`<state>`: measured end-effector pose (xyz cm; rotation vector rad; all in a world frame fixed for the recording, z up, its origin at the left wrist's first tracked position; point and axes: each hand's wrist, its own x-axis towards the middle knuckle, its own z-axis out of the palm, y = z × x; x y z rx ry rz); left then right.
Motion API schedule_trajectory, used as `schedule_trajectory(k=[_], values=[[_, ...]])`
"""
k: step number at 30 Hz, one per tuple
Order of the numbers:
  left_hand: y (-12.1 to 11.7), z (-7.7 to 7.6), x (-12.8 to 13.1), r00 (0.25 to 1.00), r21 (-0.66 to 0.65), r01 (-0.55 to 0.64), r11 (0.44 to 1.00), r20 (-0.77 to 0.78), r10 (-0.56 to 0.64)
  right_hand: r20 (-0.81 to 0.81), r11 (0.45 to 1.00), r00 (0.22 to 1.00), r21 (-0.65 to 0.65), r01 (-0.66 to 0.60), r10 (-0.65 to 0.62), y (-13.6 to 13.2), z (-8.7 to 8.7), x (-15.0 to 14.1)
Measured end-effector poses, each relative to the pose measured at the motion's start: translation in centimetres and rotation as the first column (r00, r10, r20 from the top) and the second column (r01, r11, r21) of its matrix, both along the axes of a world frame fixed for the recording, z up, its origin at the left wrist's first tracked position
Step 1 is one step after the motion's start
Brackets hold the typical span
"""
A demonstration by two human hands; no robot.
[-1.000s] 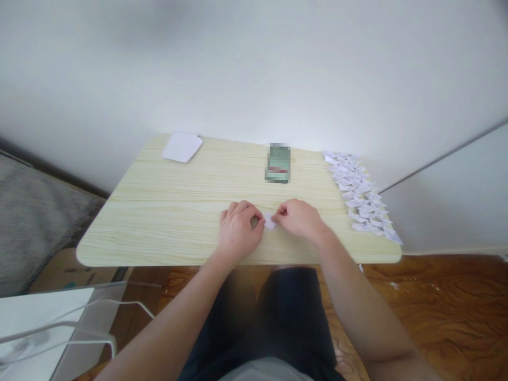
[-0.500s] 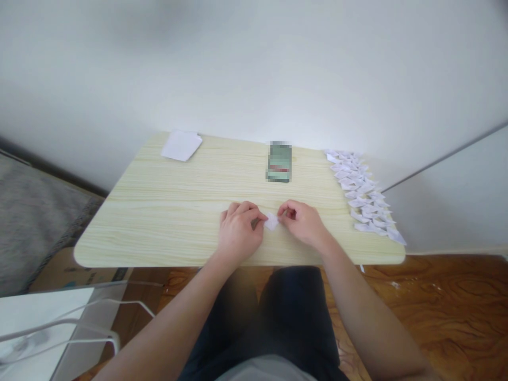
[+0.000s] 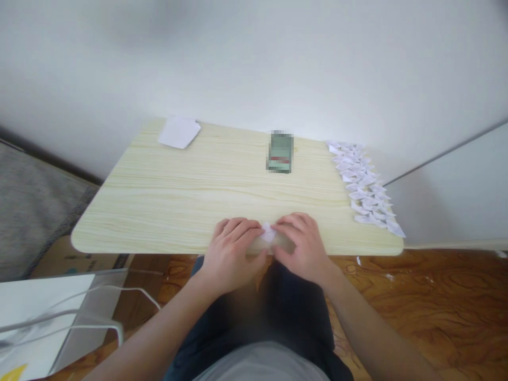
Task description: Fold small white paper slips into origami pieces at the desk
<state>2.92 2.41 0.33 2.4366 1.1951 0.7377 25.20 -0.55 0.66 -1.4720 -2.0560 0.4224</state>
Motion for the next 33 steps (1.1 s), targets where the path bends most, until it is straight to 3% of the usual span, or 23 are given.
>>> schedule_trajectory(k=[6,11,14,17,20,23,29,33], values=[[-1.4,-1.4,-1.4,0.996,0.045,0.088,0.995,0.010,-0.089,-0.009,0.998,0.999,0.037,-0.043,0.043,-2.0,-0.7,-0.3],[-1.3,-1.5,-1.4,0.985,0.012,0.150,0.989,0.086,-0.150,-0.049,0.996,0.995,0.027,-0.088,0.089,-2.0,-0.9,-0.7],[-1.0,-0.9,-1.1,0.979,-0.058,0.130,0.990,0.167,-0.119,-0.137,0.995,0.986,-0.004,-0.098,0.097,-1.5,-0.5,-0.9],[-0.2,-0.3,-0.4,0.966,-0.194,0.052,0.980,0.258,0.000,-0.297,0.995,0.955,-0.092,-0.040,0.011,-0.6,0.0,-1.2],[1.0,0.3,0.6,0.916,-0.427,0.007,0.904,0.366,0.166,-0.470,0.966,0.872,-0.257,0.015,-0.139,0.8,0.4,-1.4],[2.4,0.5,1.4,0.822,-0.592,0.149,0.792,0.520,0.234,-0.621,0.928,0.750,-0.371,-0.025,-0.227,2.4,0.3,-1.5],[4.7,0.0,1.8,0.659,-0.568,0.359,0.741,0.717,0.230,-0.801,0.924,0.543,-0.366,-0.110,-0.252,4.2,0.0,-1.6],[5.3,-0.2,1.8,0.596,-0.518,0.397,0.758,0.773,0.217,-0.843,0.935,0.495,-0.320,-0.151,-0.209,4.5,-0.2,-1.3]])
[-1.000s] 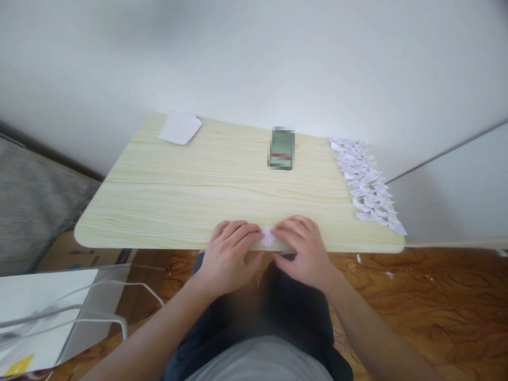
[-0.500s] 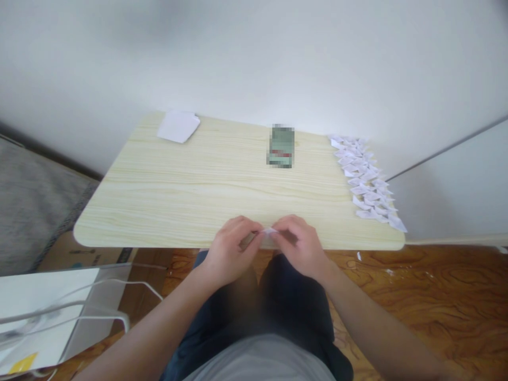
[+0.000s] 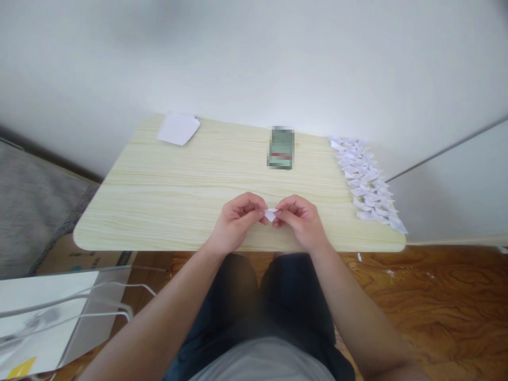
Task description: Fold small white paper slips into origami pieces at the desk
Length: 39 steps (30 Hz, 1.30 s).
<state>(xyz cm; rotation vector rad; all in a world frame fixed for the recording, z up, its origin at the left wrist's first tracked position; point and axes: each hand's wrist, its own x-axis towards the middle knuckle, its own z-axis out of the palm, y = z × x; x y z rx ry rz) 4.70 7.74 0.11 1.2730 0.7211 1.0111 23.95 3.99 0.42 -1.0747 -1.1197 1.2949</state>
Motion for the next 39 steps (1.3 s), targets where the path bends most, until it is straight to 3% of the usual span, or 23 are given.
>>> schedule_trajectory(k=[5,14,23,28,39], values=[[0.0,-0.1,-0.1,1.000,0.003,-0.008,1.000,0.029,0.008,-0.007,0.999,0.999,0.004,-0.040,0.040,0.1,-0.2,0.6],[0.0,-0.2,-0.1,0.999,-0.041,0.009,0.999,0.048,-0.007,0.038,0.999,0.998,0.019,0.041,-0.042,-0.4,-0.3,-0.2],[-0.6,0.3,0.4,0.998,-0.022,-0.032,0.999,-0.056,0.031,0.140,0.975,0.972,0.150,0.166,-0.187,-0.8,-0.9,-0.7],[-0.7,0.6,0.7,0.977,0.042,-0.059,0.997,-0.205,0.067,0.240,0.962,0.942,0.195,0.192,-0.236,-1.0,-1.2,-0.8],[-1.1,0.5,0.6,0.936,0.184,-0.032,0.982,-0.340,0.095,0.298,0.969,0.926,0.152,0.194,-0.232,-0.7,-0.9,-0.7]])
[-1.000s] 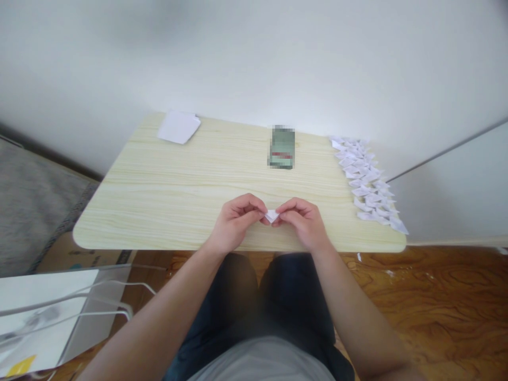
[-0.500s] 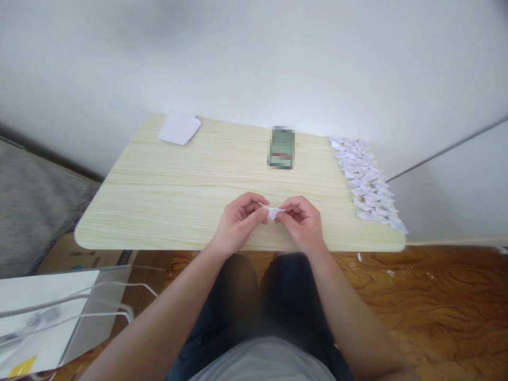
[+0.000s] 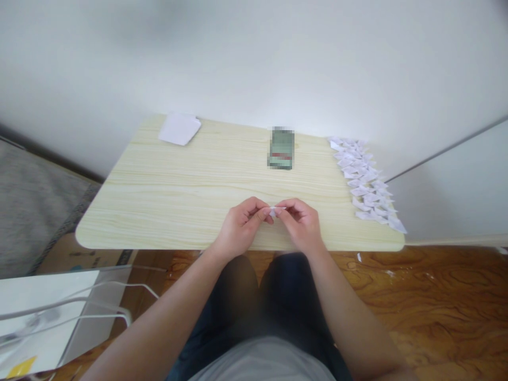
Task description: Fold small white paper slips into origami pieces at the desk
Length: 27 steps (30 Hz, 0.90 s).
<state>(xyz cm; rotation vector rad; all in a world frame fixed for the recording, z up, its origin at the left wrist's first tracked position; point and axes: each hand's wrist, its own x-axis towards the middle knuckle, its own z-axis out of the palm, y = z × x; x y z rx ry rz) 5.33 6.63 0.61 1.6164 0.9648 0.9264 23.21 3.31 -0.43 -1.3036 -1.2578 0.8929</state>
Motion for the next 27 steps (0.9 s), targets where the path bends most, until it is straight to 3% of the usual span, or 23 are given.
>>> schedule_trajectory(k=[4,10,13,23,27], values=[[-0.04,0.06,-0.02,1.000,-0.007,0.000,1.000,0.008,0.001,0.011,1.000,1.000,0.000,0.004,-0.004,0.00,-0.04,0.12],[-0.02,0.01,-0.05,0.981,-0.114,-0.021,0.993,0.191,0.043,-0.024,1.000,1.000,0.015,-0.004,0.004,0.00,-0.13,0.41],[0.03,-0.01,-0.07,0.976,-0.127,-0.032,0.991,0.209,0.058,-0.031,1.000,0.999,0.024,-0.007,0.008,0.01,-0.10,0.46],[0.17,-0.38,0.00,0.982,-0.072,-0.048,0.996,0.179,0.060,-0.004,1.000,1.000,0.024,-0.001,0.001,0.01,0.21,-0.04],[0.15,-0.34,0.24,0.997,0.065,-0.065,0.996,0.056,0.061,-0.039,0.997,0.999,0.075,-0.011,0.014,0.15,0.23,0.14]])
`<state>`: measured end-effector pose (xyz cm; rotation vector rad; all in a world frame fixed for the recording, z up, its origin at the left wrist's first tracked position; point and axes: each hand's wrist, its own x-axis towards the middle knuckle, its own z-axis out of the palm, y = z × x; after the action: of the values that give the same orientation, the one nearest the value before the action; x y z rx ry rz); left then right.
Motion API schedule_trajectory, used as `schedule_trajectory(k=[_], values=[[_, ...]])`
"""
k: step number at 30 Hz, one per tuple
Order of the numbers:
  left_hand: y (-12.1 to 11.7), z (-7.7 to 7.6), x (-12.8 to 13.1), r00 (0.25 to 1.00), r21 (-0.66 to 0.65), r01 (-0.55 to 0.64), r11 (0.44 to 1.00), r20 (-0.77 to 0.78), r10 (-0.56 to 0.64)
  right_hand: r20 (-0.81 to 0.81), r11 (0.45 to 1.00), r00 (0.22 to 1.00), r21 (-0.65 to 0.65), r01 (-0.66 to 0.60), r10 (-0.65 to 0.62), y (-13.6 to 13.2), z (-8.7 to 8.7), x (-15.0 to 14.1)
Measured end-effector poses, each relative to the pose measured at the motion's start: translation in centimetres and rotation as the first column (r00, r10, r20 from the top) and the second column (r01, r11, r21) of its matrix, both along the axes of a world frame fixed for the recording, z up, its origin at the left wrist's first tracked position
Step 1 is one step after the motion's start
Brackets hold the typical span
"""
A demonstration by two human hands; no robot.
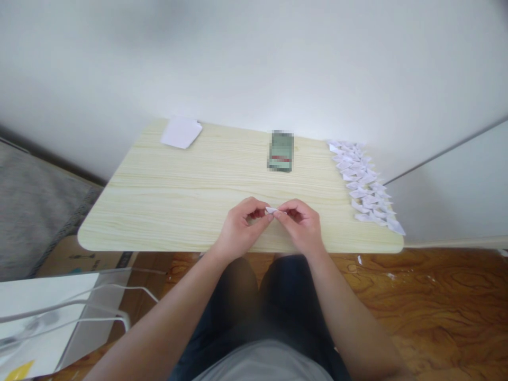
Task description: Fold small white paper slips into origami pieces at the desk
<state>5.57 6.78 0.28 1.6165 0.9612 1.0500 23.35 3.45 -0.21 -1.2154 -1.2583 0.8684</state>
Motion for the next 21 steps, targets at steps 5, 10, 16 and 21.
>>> schedule_trajectory(k=[5,10,16,21], values=[[-0.04,0.14,0.08,0.992,0.125,-0.016,0.992,-0.124,0.032,0.013,1.000,1.000,0.011,0.013,-0.014,0.00,0.09,-0.01],[-0.32,-0.31,0.09,0.984,0.052,-0.053,0.997,-0.165,0.061,0.031,0.995,0.998,0.087,0.052,-0.054,-0.08,0.19,-0.27],[-0.76,-0.59,0.21,0.984,0.047,-0.073,0.996,-0.157,0.079,0.135,0.993,0.987,0.098,0.069,-0.082,-0.23,0.32,-0.43],[-0.78,-0.70,0.13,0.969,0.091,-0.111,0.990,-0.210,0.128,0.235,0.986,0.963,0.135,0.101,-0.131,-0.37,0.40,-0.78]])
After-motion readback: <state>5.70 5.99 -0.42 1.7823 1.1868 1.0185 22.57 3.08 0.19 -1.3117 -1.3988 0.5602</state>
